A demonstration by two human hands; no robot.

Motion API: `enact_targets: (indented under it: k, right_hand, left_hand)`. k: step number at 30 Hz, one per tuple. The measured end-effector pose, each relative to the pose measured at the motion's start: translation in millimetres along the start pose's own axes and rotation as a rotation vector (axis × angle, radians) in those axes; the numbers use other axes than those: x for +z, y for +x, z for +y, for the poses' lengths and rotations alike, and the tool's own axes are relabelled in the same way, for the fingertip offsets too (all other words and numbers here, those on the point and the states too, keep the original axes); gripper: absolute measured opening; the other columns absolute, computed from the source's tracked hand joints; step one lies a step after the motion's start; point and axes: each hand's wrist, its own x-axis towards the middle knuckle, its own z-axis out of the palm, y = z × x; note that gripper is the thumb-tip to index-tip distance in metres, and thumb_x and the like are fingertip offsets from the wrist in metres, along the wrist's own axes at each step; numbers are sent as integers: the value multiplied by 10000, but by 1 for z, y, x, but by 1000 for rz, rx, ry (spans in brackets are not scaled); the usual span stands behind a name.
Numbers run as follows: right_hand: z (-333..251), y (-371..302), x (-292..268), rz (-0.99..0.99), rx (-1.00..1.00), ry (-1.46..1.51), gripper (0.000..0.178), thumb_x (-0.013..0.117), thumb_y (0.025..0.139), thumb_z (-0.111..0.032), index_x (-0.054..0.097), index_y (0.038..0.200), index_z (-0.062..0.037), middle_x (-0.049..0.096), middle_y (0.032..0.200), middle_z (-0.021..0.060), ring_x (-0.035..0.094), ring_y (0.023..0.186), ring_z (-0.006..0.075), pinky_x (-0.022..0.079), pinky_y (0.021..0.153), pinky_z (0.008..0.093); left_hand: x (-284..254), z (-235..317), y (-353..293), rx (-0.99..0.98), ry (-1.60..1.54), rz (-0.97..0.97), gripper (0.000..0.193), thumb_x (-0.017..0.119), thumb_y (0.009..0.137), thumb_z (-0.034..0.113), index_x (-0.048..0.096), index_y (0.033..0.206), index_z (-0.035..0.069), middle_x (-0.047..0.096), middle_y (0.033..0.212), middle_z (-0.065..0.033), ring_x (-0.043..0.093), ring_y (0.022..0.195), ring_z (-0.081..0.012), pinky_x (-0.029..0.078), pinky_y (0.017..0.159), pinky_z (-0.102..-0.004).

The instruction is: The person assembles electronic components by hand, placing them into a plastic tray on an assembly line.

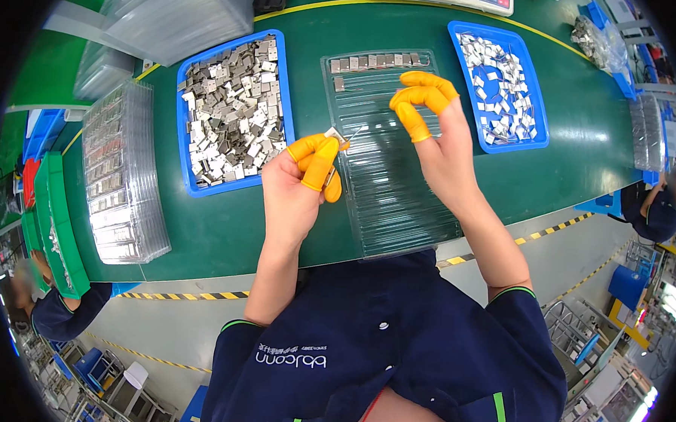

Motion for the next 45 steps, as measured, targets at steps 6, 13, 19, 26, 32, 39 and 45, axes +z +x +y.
enact_targets:
  k: [6, 13, 19, 26, 32, 39, 45]
  right_hand:
    - [-15, 3, 7, -116, -237, -38, 134, 697, 703, -90, 631, 821, -86, 549, 1130, 61, 491, 1070, 285, 402, 907, 373]
    - [-8, 11, 18, -179, -307, -154, 127, 658, 722, -46, 611, 840, -61, 535, 1145, 67, 432, 1144, 296, 356, 960, 386]
    - [28, 34, 36, -69, -191, -262, 139, 623, 716, 0, 619, 853, -20, 530, 1145, 123, 405, 1172, 313, 327, 990, 412]
    - [36, 38, 46, -57, -183, -522, 157, 657, 699, -76, 663, 845, -18, 564, 1103, 116, 410, 1174, 295, 304, 1006, 418]
    - [36, 37, 15, 27, -254, -574, 209, 668, 741, -140, 649, 942, -87, 538, 1129, 82, 427, 1142, 287, 303, 995, 435]
    - [90, 23, -83, 279, 287, -659, 238, 518, 770, 55, 639, 968, 7, 609, 995, 185, 572, 908, 335, 451, 806, 382]
    - [94, 22, -80, 57, 351, -606, 210, 604, 757, -1, 629, 961, 42, 604, 949, 179, 592, 845, 310, 468, 765, 383]
  left_hand:
    - [4, 0, 4, -13, 86, -7, 183, 566, 897, 114, 619, 975, -44, 513, 559, 3, 415, 429, -50, 279, 407, -189]
    - [1, -1, 5, -23, 162, 70, 182, 587, 884, 125, 638, 967, -28, 544, 565, -6, 417, 435, -35, 284, 412, -173]
    - [-10, -7, 8, 38, 135, 64, 170, 598, 876, 126, 665, 906, -27, 558, 569, -11, 415, 443, -29, 286, 418, -161]
    - [-11, -12, 7, 157, 51, 232, 217, 563, 905, 165, 672, 927, -21, 520, 563, 7, 378, 474, -27, 271, 453, -171]
    - [-16, -7, 3, 76, -128, 309, 329, 431, 966, 186, 522, 1209, -17, 571, 804, -9, 432, 644, -49, 344, 590, -164]
    - [-9, -7, 8, 141, 7, 137, 342, 448, 932, 54, 456, 1264, -26, 611, 912, -72, 498, 711, -79, 418, 672, -197]
    - [-2, -13, 13, 130, -44, 32, 235, 552, 871, 8, 548, 1099, -49, 649, 945, -166, 635, 757, -156, 482, 626, -212]
